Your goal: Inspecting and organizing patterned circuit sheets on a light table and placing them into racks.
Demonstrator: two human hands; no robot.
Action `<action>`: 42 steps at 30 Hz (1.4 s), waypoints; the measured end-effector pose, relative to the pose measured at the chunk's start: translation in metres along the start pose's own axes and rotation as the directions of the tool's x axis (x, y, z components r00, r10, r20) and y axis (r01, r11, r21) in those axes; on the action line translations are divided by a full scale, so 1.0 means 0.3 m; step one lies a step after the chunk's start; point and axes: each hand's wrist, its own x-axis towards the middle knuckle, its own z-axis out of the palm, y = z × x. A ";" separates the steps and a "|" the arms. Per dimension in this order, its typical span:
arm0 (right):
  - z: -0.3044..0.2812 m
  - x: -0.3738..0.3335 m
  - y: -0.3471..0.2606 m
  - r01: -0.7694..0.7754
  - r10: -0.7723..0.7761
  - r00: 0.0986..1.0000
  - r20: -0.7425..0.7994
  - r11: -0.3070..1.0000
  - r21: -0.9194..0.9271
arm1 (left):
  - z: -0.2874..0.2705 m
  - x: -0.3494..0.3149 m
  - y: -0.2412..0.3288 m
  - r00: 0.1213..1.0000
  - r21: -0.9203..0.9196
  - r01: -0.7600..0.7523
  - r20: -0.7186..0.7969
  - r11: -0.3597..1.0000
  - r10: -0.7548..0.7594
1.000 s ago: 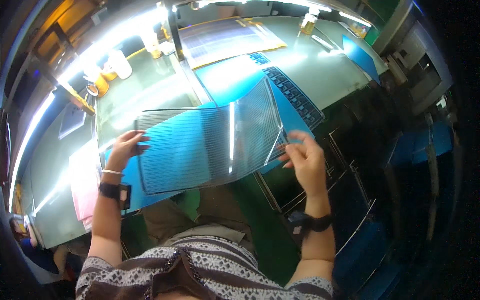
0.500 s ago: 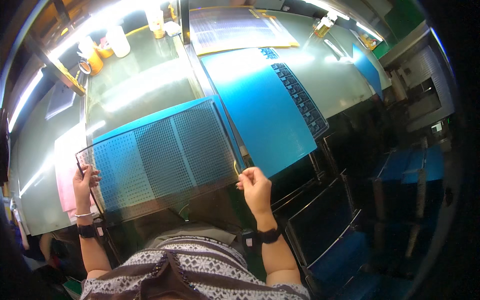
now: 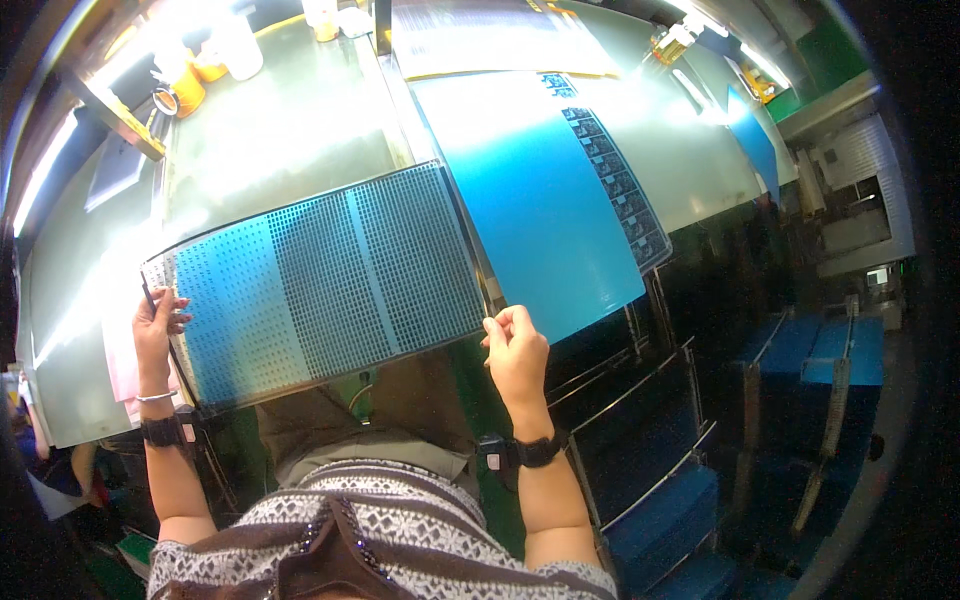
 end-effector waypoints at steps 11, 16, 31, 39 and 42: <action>-0.001 0.001 -0.024 -0.087 0.084 0.995 0.052 0.995 0.054 | -0.002 0.055 0.022 0.999 -0.001 -0.032 0.036 0.999 0.032; 0.007 -0.009 -0.029 -0.092 0.088 0.995 0.044 0.992 0.085 | -0.002 0.053 0.019 0.999 -0.007 -0.019 0.042 1.000 0.020; 0.009 -0.013 0.009 -0.110 0.098 0.993 0.068 0.972 0.208 | -0.004 0.052 -0.037 0.999 -0.002 0.028 0.039 1.000 -0.028; 0.051 0.009 0.022 -0.042 0.029 0.998 0.049 0.959 0.279 | -0.009 0.077 -0.077 0.991 -0.006 0.128 0.045 0.992 -0.128; 0.055 0.001 0.018 -0.055 0.040 0.997 0.061 0.962 0.268 | -0.003 0.067 -0.034 0.963 0.014 0.269 0.005 0.963 -0.269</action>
